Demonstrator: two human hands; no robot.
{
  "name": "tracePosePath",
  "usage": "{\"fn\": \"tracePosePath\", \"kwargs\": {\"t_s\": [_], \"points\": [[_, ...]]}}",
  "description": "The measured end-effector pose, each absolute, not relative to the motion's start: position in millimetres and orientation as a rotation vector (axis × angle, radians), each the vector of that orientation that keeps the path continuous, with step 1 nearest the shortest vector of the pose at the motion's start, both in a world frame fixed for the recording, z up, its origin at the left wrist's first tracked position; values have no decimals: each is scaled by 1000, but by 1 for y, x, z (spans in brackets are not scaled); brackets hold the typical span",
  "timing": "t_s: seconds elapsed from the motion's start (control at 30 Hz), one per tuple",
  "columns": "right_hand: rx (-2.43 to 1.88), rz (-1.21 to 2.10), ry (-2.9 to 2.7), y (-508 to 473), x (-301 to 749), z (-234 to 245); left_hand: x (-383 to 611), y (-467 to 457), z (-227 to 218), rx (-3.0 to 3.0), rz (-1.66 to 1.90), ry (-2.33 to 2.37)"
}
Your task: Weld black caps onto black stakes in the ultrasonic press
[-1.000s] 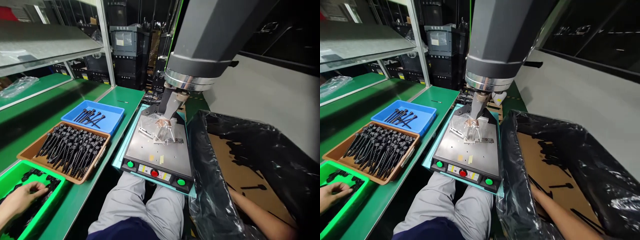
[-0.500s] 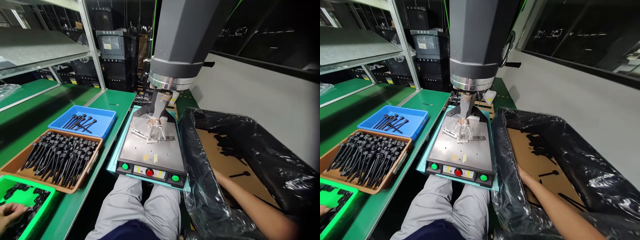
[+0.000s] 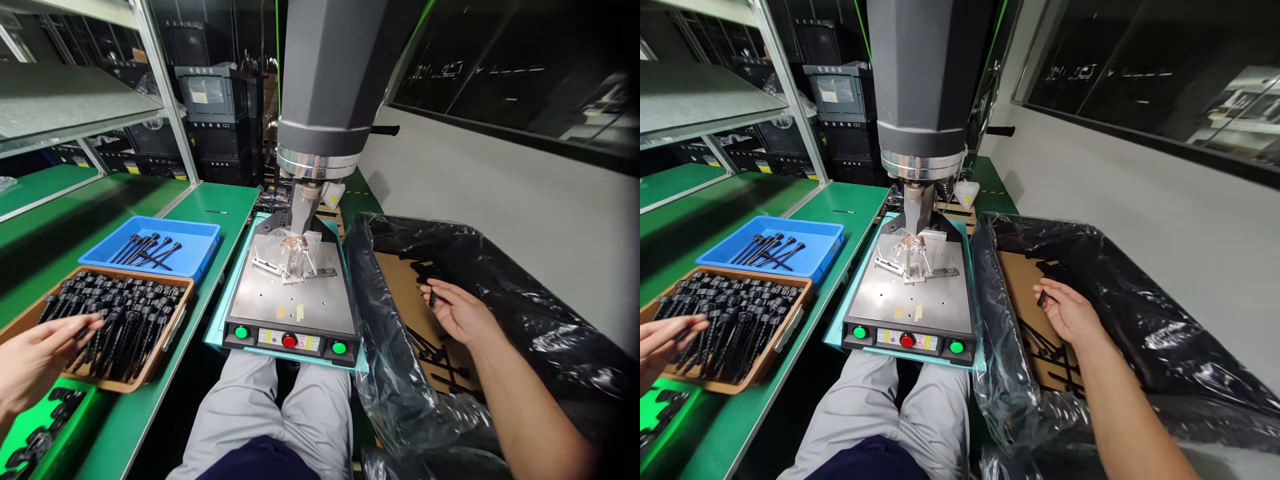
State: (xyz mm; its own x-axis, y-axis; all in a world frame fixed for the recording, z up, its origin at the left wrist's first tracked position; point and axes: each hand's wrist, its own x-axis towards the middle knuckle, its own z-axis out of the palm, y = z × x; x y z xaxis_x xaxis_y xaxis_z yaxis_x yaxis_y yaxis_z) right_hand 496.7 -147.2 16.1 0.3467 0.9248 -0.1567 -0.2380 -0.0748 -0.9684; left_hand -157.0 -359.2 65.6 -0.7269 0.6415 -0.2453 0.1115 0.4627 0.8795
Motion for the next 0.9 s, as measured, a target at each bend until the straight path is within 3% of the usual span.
{"fn": "tracePosePath", "kwargs": {"t_s": [0.13, 0.33, 0.67, 0.9], "points": [[-1184, 1258, -846, -184, 469, 30, -114, -303, 69, 610, 1410, 1747], [-1175, 1288, -1073, -233, 416, 33, -42, -243, 68, 686, 1217, 1417], [-1104, 1384, -1430, -252, 335, -12, 83, -208, 22, 765, 1169, 964], [-922, 1107, -1527, -267, 307, -26, 105, -220, -9, 605, 1103, 861]]}}
